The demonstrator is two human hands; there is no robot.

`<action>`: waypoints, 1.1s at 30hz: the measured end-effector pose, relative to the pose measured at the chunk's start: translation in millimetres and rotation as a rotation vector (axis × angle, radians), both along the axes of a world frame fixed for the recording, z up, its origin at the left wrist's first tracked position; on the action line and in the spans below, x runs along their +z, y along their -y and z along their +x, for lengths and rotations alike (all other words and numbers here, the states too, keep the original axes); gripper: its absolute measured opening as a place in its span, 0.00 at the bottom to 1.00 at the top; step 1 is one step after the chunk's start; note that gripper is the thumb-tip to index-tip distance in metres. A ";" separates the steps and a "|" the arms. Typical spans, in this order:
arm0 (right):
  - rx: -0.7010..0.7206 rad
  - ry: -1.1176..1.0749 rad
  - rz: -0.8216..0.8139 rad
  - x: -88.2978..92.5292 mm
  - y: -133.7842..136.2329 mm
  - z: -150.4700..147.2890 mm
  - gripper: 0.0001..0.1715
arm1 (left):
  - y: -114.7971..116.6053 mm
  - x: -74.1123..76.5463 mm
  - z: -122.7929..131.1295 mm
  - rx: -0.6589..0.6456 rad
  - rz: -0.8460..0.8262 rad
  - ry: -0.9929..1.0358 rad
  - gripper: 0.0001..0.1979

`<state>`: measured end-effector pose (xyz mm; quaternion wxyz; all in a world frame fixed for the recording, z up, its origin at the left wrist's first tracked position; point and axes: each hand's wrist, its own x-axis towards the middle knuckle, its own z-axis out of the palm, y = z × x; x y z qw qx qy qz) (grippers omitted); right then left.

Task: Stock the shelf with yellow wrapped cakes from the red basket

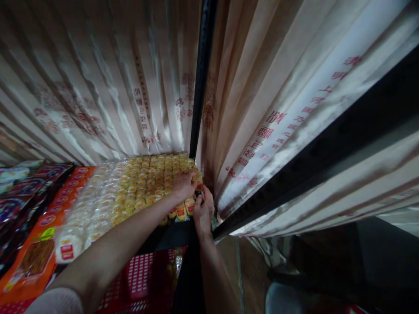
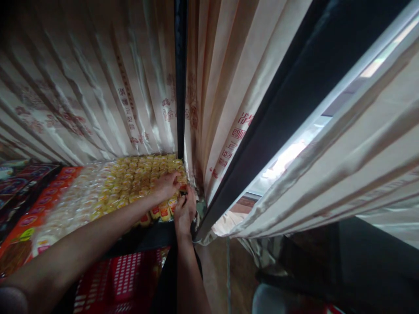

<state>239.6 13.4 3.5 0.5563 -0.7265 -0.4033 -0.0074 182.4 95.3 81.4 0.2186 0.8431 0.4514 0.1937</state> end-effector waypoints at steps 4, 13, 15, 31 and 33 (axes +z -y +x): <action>-0.006 0.058 0.011 -4.6 -1.5 0.5 0.23 | -6.5 -4.1 1.4 -0.023 0.041 0.088 0.11; 0.075 0.048 -0.064 -12.6 -4.7 -1.2 0.24 | -17.4 -3.0 3.3 -0.047 0.085 -0.111 0.09; 0.091 0.038 -0.089 -12.6 -5.2 -1.8 0.25 | -18.3 -1.1 3.8 -0.066 0.078 -0.116 0.06; 0.185 -0.124 -0.131 -6.7 2.3 -8.0 0.30 | -17.4 -2.1 10.1 -0.096 0.201 -0.345 0.11; 0.201 -0.128 -0.126 -6.9 0.8 -7.3 0.30 | -17.0 -3.1 10.3 -0.085 0.220 -0.369 0.11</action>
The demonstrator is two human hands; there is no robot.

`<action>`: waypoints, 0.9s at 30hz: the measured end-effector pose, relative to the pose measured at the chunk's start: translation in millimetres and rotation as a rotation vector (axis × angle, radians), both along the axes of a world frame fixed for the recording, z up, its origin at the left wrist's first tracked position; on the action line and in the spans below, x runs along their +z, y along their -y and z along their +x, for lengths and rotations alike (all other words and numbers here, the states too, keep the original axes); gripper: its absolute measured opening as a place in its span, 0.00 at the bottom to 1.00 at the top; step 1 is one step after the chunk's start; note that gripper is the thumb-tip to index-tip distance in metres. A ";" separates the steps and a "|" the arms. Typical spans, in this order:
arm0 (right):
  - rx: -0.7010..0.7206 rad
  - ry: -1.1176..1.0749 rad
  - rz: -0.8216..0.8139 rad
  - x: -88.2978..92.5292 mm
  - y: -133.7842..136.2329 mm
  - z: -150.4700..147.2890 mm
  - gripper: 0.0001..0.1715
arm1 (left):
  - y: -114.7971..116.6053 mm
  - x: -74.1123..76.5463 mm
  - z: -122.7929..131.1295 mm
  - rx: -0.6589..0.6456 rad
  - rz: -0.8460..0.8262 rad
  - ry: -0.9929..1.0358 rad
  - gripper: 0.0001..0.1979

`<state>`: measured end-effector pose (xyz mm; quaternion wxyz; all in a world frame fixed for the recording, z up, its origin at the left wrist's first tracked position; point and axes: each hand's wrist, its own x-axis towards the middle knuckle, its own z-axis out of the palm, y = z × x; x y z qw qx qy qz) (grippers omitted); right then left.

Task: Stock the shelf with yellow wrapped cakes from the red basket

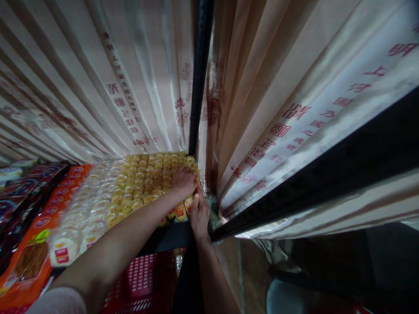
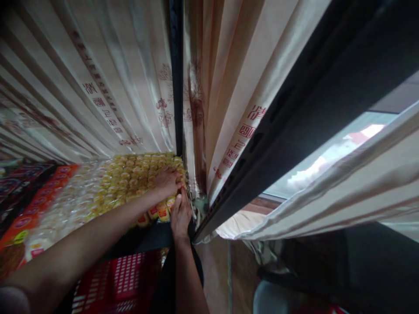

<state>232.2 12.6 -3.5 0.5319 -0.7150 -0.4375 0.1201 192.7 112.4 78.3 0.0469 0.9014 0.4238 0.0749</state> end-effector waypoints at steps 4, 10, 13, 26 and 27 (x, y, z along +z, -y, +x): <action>0.008 0.008 -0.009 1.5 -2.3 2.2 0.30 | 1.8 2.5 4.8 0.037 -0.039 -0.060 0.11; 0.032 -0.015 -0.011 4.5 0.4 4.2 0.32 | 7.9 7.2 8.8 0.091 -0.055 -0.068 0.12; 0.019 -0.055 0.012 6.0 4.4 3.1 0.31 | 11.4 6.7 3.4 0.085 -0.001 0.005 0.12; -0.053 -0.083 0.091 16.4 24.8 -16.7 0.28 | 70.5 3.7 -34.6 -0.103 -0.080 0.241 0.10; -0.059 -0.067 0.101 16.8 31.3 -20.9 0.28 | 76.9 1.5 -39.9 -0.086 -0.112 0.262 0.11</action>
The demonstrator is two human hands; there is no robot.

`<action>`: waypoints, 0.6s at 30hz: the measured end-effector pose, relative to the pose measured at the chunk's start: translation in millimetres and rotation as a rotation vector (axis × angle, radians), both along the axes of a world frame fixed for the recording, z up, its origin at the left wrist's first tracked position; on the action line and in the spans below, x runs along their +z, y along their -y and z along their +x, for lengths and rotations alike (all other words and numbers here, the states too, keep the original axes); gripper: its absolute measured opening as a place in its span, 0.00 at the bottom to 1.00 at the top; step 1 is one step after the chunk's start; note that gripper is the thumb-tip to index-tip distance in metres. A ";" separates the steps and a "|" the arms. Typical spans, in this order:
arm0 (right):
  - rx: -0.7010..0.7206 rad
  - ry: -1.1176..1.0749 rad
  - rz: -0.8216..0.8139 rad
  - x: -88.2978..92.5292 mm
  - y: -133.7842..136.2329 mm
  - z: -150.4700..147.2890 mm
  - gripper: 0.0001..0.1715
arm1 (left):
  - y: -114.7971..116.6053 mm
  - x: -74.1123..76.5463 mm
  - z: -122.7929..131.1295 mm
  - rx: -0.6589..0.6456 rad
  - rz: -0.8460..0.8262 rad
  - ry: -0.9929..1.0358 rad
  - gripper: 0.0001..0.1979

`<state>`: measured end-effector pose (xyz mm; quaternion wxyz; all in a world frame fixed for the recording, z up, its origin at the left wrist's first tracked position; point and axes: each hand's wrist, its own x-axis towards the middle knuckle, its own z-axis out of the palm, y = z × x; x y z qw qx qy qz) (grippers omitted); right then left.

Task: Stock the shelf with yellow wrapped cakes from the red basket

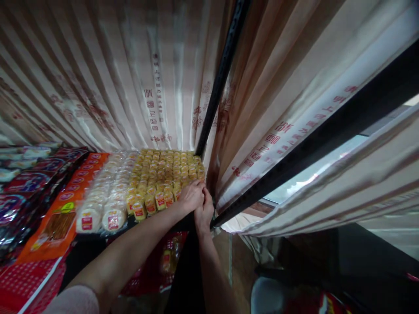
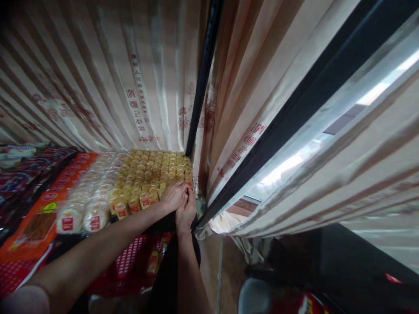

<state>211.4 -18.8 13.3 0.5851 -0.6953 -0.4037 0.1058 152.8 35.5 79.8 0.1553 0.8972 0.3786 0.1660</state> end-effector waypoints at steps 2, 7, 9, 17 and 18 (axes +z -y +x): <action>-0.010 0.056 0.021 -0.7 14.8 -9.4 0.26 | 12.4 -5.8 -12.6 -0.003 -0.034 0.053 0.11; 0.019 0.219 0.023 -6.3 42.8 -33.4 0.24 | 37.2 -18.5 -48.8 -0.078 0.020 0.188 0.15; 0.034 0.246 0.001 -5.8 46.1 -41.7 0.24 | 43.3 -19.8 -61.7 -0.065 -0.004 0.182 0.15; 0.152 0.306 -0.021 -23.1 73.0 -87.3 0.21 | 80.0 -42.7 -116.1 0.057 -0.114 0.193 0.12; 0.173 0.300 -0.040 -31.2 80.1 -94.1 0.21 | 87.0 -49.9 -124.1 0.066 -0.141 0.183 0.11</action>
